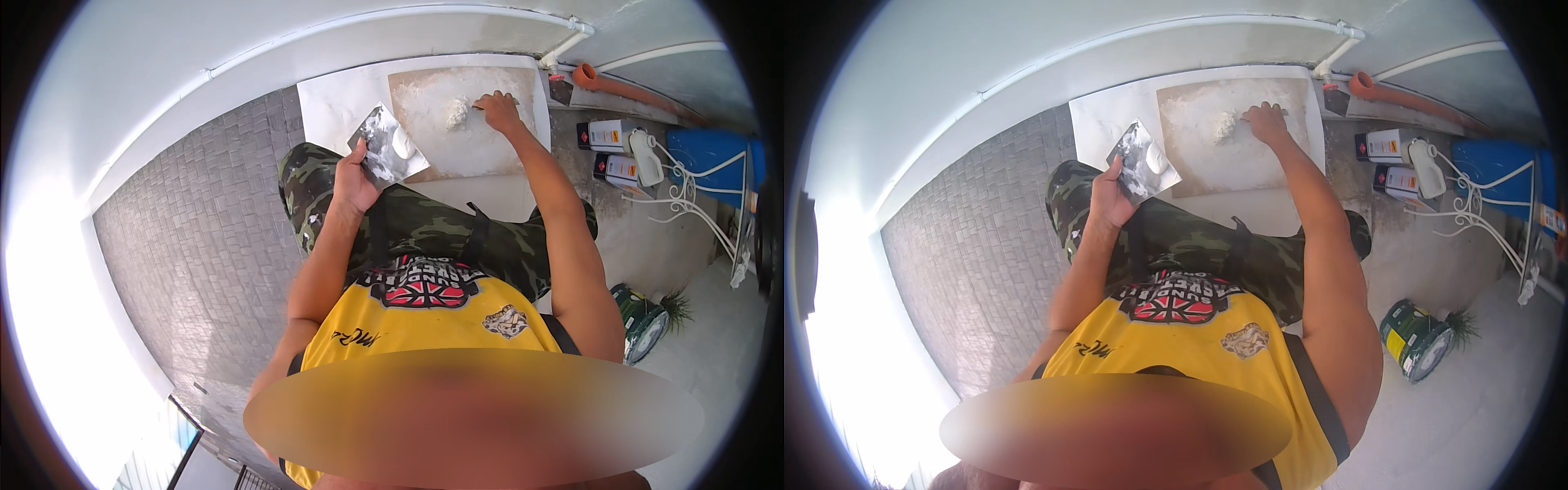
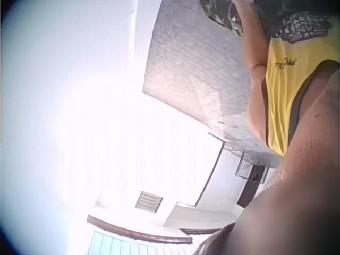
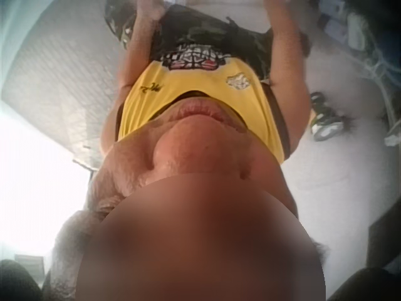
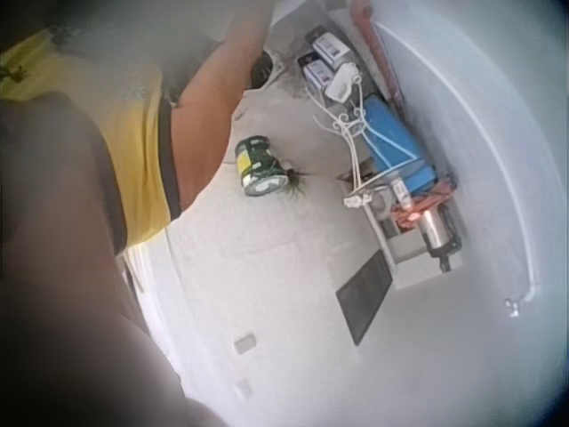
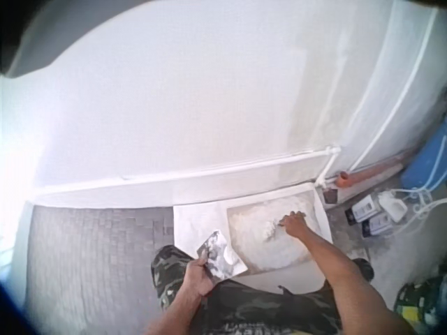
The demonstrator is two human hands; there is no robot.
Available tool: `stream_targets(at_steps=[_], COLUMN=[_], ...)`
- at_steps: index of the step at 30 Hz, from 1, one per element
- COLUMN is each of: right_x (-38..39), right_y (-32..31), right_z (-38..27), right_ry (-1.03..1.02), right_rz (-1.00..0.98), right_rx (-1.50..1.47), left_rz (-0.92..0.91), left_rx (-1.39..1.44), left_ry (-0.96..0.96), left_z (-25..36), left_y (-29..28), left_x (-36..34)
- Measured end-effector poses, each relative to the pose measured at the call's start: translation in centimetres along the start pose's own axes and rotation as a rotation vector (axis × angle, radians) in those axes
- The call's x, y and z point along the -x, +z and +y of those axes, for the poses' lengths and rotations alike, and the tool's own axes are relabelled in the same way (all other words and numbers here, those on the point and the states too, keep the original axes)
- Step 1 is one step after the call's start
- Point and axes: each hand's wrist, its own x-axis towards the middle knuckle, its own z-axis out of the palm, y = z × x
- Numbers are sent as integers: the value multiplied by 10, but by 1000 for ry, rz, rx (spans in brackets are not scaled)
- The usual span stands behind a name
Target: The person repeatedly scoops white wall compound from a tray with a putty knife and applies it to a white wall near a baseboard. They smooth the compound with the knife and occasionally wipe excess back into the tray. The action is repeated across multiple small patches along the wall.
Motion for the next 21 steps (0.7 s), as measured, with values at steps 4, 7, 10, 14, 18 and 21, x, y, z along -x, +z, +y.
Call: stream_targets(at_steps=[4, 7, 10, 14, 18, 21], right_x=[11, 18, 26, 37, 54, 66], right_y=[2, -1, 3, 20, 39, 41], right_z=[3, -2, -5, -5, -25, -49], right_ry=[-31, -1, -73, -107, -27, -71], right_rz=[-113, -33, 15, -169, 184, 89], right_rx=[50, 7, -15, 12, 70, 249], left_rz=[48, -59, -60, 8, -27, 13], left_rx=[-19, -32, -34, -26, -40, -43], left_ry=[-14, -4, 24, 42, 67, 74], left_z=[-7, -5, -4, 3, 9, 7], left_y=[-4, 0, 6, 6, 5, 10], left_x=[5, 14, 19, 20, 25, 30])
